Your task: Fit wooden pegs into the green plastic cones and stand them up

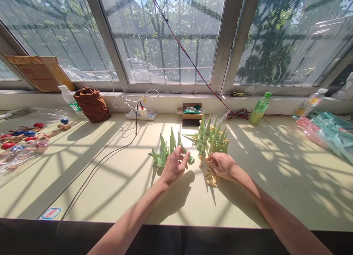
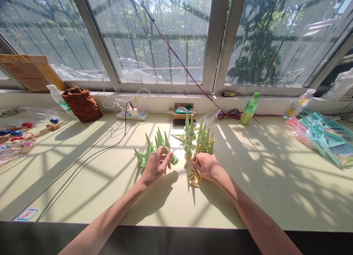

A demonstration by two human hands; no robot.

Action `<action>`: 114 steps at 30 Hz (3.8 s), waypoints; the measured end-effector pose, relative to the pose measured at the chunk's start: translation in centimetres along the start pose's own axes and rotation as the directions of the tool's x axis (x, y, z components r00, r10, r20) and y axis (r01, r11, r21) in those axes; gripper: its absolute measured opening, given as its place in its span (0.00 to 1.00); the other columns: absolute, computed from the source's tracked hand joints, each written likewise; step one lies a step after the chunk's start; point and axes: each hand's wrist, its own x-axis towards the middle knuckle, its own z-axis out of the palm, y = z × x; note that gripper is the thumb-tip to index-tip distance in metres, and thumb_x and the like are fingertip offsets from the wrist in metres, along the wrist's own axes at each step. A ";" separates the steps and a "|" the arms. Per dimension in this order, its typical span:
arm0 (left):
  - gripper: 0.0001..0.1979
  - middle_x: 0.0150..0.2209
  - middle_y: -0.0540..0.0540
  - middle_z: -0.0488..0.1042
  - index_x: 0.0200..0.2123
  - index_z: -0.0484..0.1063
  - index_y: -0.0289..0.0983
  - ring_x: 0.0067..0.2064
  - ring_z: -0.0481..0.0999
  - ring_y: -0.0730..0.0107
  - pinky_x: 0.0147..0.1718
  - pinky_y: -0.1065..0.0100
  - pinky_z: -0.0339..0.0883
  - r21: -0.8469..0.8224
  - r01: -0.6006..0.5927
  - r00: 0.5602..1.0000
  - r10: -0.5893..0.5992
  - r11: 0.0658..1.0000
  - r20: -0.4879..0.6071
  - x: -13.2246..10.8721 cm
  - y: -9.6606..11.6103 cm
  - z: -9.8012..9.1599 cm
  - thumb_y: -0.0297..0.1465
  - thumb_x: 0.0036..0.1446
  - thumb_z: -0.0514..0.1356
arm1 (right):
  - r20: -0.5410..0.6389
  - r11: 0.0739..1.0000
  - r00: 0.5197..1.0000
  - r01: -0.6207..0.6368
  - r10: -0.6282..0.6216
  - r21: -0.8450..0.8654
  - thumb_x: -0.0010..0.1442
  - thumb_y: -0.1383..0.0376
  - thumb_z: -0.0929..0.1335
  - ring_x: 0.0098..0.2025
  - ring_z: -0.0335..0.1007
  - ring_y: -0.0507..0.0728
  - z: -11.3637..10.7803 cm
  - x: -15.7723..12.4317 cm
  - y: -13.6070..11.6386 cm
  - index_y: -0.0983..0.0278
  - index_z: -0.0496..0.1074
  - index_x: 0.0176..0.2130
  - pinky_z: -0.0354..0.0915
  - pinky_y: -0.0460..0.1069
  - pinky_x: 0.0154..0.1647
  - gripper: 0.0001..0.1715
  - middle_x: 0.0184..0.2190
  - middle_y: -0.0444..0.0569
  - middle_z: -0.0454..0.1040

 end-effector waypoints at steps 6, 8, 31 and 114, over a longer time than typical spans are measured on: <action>0.14 0.31 0.50 0.72 0.38 0.61 0.38 0.22 0.75 0.72 0.10 0.75 0.65 -0.198 0.075 0.996 -0.082 0.977 -0.028 0.2 0.3 -0.1 0.43 0.66 0.54 | -0.046 0.997 0.998 0.045 -0.042 0.065 0.65 0.63 0.63 0.32 0.68 0.55 0.6 0.2 0.3 0.63 0.71 0.36 0.58 0.48 0.35 0.09 0.31 0.47 0.74; 0.14 0.32 0.49 0.72 0.39 0.61 0.37 0.22 0.75 0.72 0.10 0.74 0.66 -0.239 0.075 0.996 -0.085 0.968 -0.033 0.2 0.3 -0.1 0.43 0.66 0.54 | -0.076 0.993 0.994 0.089 -0.082 0.081 0.65 0.63 0.63 0.31 0.68 0.54 0.9 0.3 0.5 0.63 0.70 0.36 0.59 0.48 0.34 0.08 0.29 0.47 0.73; 0.14 0.42 0.40 0.75 0.42 0.69 0.34 0.33 0.76 0.68 0.20 0.73 0.72 -0.247 0.087 0.996 -0.079 0.965 0.040 0.4 0.6 -0.3 0.40 0.63 0.57 | -0.338 0.893 0.905 0.356 -0.257 0.274 0.68 0.64 0.60 0.37 0.69 0.57 0.5 -0.2 -1.2 0.61 0.67 0.39 0.68 0.51 0.39 0.08 0.38 0.51 0.69; 0.14 0.24 0.49 0.72 0.35 0.70 0.34 0.21 0.72 0.72 0.20 0.71 0.68 -0.159 0.010 0.997 0.003 0.987 0.082 -0.4 -0.2 0.7 0.41 0.63 0.59 | -0.390 0.827 0.860 0.461 -0.328 0.321 0.67 0.66 0.64 0.32 0.73 0.55 0.7 -0.6 -2.3 0.60 0.76 0.43 0.69 0.49 0.33 0.11 0.33 0.50 0.77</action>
